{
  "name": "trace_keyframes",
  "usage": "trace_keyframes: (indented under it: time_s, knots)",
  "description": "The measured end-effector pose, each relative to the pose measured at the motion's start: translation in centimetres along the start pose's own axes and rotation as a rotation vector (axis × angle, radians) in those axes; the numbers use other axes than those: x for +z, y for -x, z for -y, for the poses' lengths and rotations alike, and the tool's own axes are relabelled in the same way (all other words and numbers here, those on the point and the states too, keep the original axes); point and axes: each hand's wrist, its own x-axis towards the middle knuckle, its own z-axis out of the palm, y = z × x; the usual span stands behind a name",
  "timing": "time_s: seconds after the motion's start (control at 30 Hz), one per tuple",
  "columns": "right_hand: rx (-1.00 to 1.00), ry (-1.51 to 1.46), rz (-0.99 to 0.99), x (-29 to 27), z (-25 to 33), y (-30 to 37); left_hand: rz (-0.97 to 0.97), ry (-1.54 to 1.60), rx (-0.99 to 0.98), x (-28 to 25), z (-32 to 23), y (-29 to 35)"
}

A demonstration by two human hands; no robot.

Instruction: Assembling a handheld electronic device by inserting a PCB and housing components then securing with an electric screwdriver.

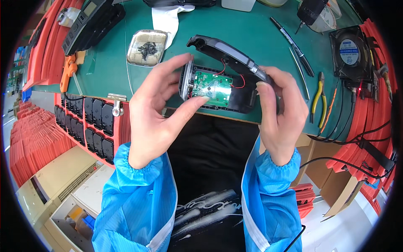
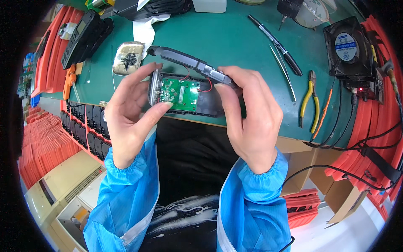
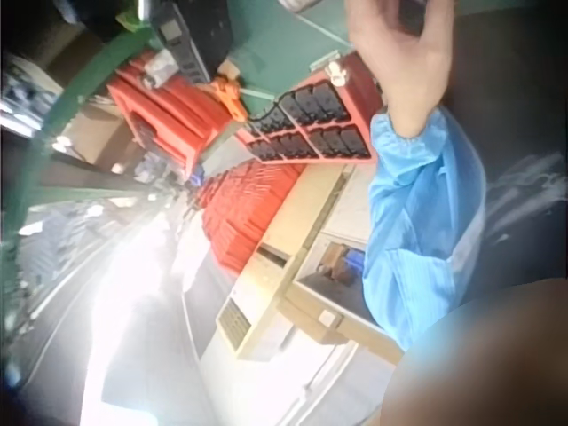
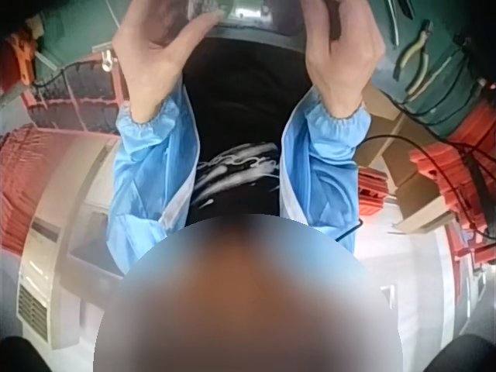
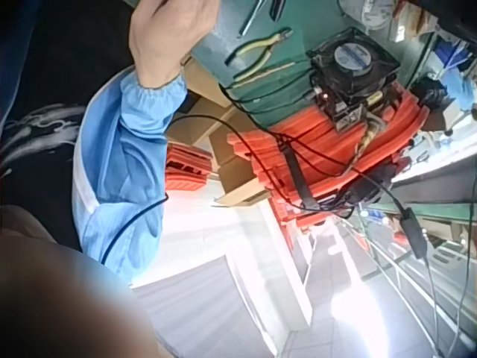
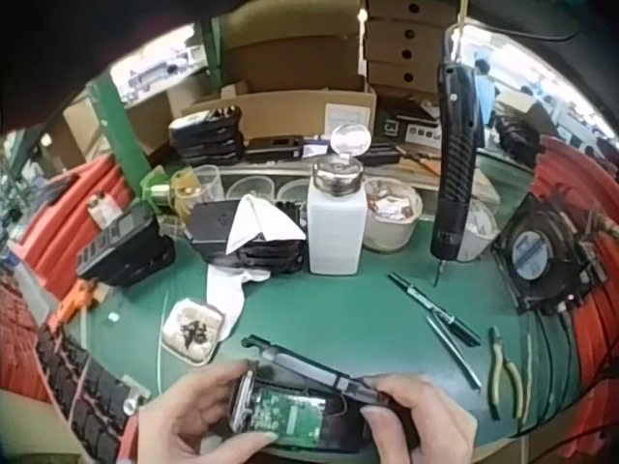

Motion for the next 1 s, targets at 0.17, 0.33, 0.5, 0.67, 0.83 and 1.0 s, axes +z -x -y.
trace_keyframes:
  time_s: [0.17,0.33,0.5,0.67,0.83,1.0]
  knots:
    - [-0.030,0.045,0.046,-0.3,0.1,-0.6,0.118,-0.526,0.160,-0.6,-0.2,-0.6]
    - [0.003,0.074,0.058,-0.8,0.3,-1.0,0.128,-0.755,0.337,0.4,0.5,-1.0]
    - [0.019,0.078,0.067,-0.9,-0.1,-1.5,0.109,-0.815,0.364,0.6,0.5,-1.3]
    - [-0.041,0.054,0.002,-0.3,-1.2,-2.0,0.072,-0.870,0.395,0.7,0.7,-1.4]
    - [-0.023,0.030,-0.050,0.2,-1.7,-2.1,0.066,-0.838,0.411,0.6,1.2,-1.7]
    - [0.039,0.002,-0.093,0.3,-2.0,-1.9,0.030,-0.809,0.437,0.7,1.4,-1.8]
